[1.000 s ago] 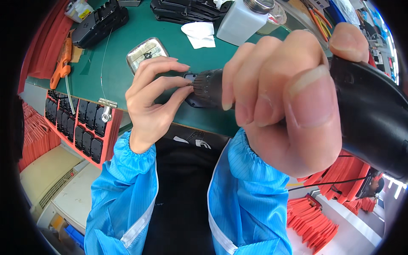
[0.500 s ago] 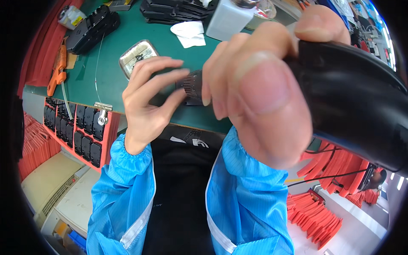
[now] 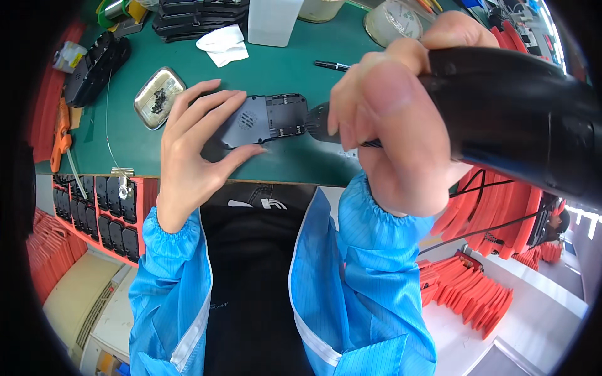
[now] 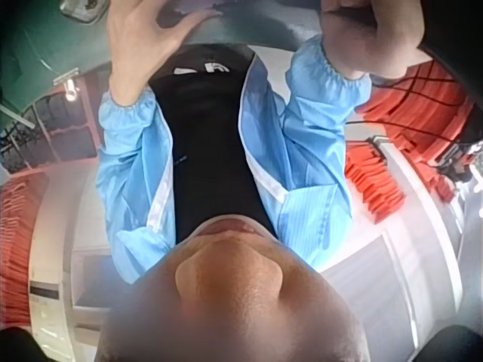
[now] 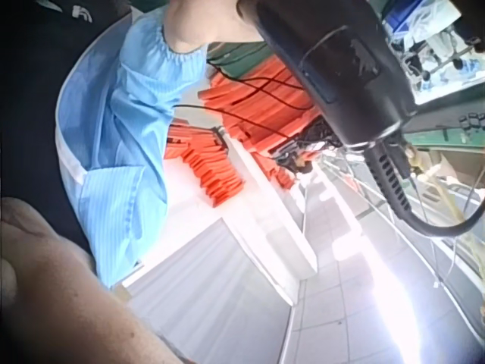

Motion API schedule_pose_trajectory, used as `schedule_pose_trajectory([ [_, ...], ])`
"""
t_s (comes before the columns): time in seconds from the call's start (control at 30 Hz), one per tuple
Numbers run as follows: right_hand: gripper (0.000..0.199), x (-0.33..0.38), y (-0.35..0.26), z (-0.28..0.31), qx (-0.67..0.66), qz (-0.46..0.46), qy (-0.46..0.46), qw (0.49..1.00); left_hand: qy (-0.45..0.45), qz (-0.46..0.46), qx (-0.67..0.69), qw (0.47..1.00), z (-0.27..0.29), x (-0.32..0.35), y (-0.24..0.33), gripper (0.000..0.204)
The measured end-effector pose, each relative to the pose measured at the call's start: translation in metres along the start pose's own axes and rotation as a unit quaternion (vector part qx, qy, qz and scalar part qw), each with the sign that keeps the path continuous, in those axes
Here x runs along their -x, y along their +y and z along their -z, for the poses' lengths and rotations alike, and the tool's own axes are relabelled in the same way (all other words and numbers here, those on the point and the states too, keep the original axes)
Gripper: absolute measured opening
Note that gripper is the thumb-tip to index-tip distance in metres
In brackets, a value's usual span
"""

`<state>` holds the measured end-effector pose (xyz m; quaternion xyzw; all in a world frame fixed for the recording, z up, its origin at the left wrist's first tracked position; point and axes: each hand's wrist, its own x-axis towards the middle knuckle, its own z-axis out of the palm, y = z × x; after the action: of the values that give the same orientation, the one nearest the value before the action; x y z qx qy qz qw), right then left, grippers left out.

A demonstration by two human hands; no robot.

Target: Assembling, screwing, and soldering components of a handheld electronic device.

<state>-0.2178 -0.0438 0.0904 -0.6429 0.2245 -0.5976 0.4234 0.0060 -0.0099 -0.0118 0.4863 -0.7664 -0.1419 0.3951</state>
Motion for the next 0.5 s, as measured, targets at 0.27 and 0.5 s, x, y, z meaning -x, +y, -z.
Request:
schedule_pose_trajectory([
  [0.27, 0.036, 0.0, 0.011, -0.001, -0.065, -0.011, -0.016, 0.998, -0.007, 0.017, 0.014, 1.0, 0.0, -0.002, 0.003, 0.063],
  [0.5, 0.033, 0.002, 0.022, 0.0, -0.221, 0.004, -0.005, 0.975, -0.015, 0.026, 0.01, 1.0, 0.0, -0.002, 0.004, 0.065],
])
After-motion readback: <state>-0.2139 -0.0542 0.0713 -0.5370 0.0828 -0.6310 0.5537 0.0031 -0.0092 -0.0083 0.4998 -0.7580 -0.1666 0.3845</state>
